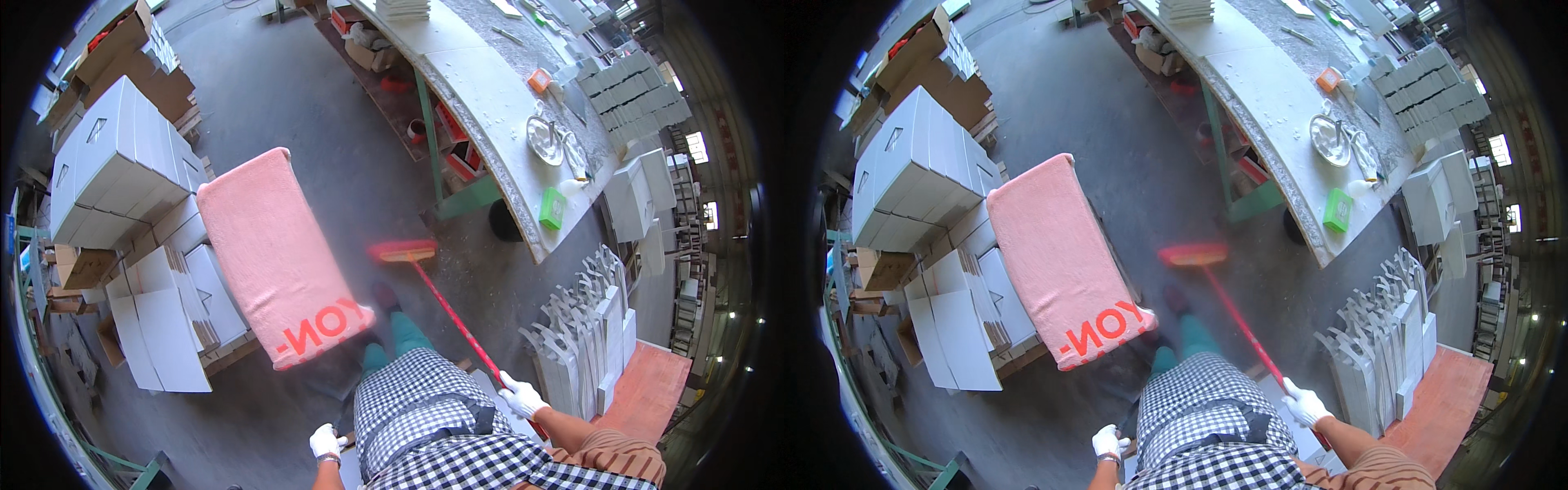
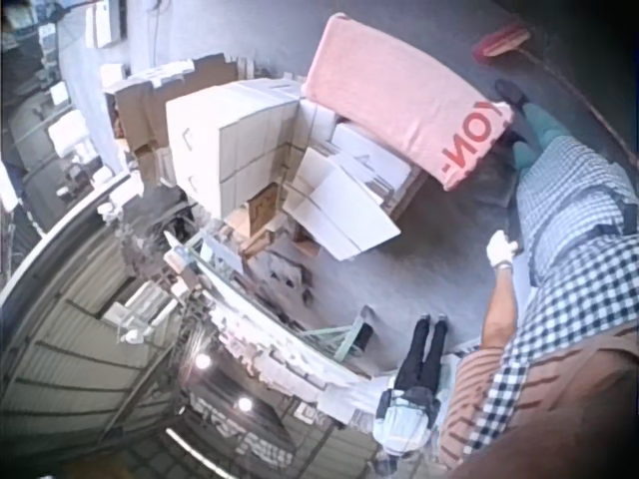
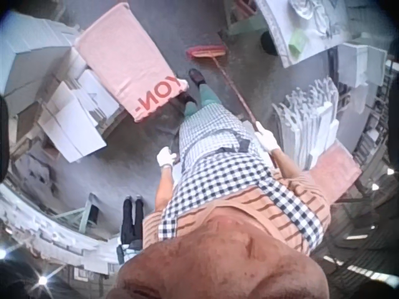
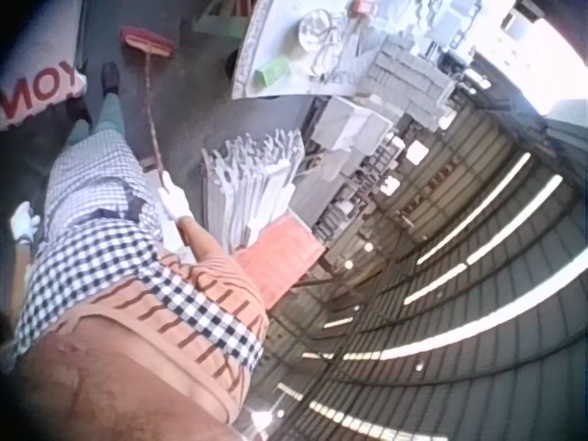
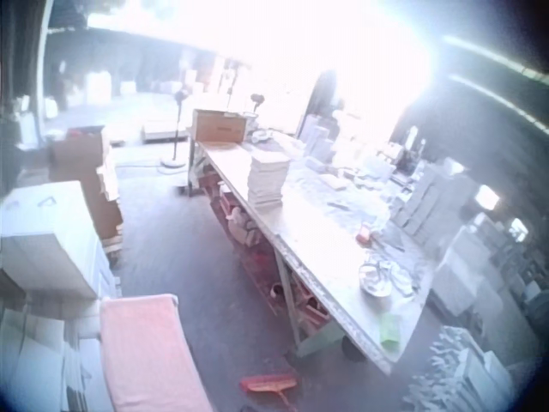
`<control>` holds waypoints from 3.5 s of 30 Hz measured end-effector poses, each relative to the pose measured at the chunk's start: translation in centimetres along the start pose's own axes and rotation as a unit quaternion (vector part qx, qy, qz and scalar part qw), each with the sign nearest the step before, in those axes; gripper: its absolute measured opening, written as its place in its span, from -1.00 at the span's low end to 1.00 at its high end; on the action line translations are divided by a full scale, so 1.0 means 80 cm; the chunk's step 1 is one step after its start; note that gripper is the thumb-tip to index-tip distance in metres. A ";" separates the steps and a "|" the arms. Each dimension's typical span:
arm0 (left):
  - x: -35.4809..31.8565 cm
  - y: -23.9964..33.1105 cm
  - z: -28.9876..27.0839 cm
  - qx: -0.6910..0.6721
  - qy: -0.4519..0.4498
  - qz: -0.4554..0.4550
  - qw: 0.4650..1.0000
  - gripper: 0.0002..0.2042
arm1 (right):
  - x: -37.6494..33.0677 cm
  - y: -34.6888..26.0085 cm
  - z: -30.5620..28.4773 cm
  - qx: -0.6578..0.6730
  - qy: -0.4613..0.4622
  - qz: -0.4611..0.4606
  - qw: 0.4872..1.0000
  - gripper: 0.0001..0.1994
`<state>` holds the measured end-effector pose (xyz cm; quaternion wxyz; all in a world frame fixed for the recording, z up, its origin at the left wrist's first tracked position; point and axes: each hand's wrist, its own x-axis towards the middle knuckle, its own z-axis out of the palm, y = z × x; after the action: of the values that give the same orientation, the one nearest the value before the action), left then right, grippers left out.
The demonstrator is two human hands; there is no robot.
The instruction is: The person sweeps the floor with a red broom and collects debris into a dustpan. They move around a cluttered workshop, sweeping near stacks of white boards, cardboard boxes, and work tables while coworkers handle materials nearby.
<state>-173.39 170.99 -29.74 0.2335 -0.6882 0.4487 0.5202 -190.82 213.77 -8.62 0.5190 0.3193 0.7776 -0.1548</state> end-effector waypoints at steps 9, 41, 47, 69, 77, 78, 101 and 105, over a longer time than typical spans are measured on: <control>0.013 -0.002 -0.018 0.007 0.004 -0.053 0.999 -0.78 | 0.112 -0.085 0.009 -0.120 0.116 -0.277 0.946 -0.40; -0.068 -0.075 0.068 0.165 0.005 0.039 0.985 -0.87 | 0.230 0.237 -0.054 -0.143 0.135 -0.230 0.953 -0.56; -0.059 -0.089 0.077 0.206 -0.009 0.052 0.977 -0.89 | 0.124 0.398 -0.044 -0.097 0.136 -0.132 0.977 -0.50; -0.089 -0.066 0.115 0.456 -0.023 0.009 0.890 -0.73 | 0.204 0.411 0.026 0.118 0.077 -0.086 0.986 -0.39; -0.083 -0.074 0.111 0.524 -0.073 0.072 0.846 -0.83 | 0.025 0.473 0.066 0.065 0.033 -0.045 0.996 -0.42; -0.083 -0.075 0.109 0.530 -0.080 0.071 0.841 -0.84 | 0.030 0.468 0.069 0.056 0.037 -0.065 0.996 -0.42; -0.029 -0.071 0.060 0.346 -0.135 -0.154 0.916 -0.83 | 0.124 0.385 -0.094 -0.222 0.113 0.003 0.969 -0.49; -0.011 -0.080 0.055 0.291 -0.179 -0.179 0.923 -0.87 | 0.069 0.400 -0.110 -0.246 0.139 -0.048 0.958 -0.52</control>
<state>-170.15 177.90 -31.41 0.5888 -0.5545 0.4006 0.4306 -177.41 244.58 -7.08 0.4603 0.1620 0.8706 0.0622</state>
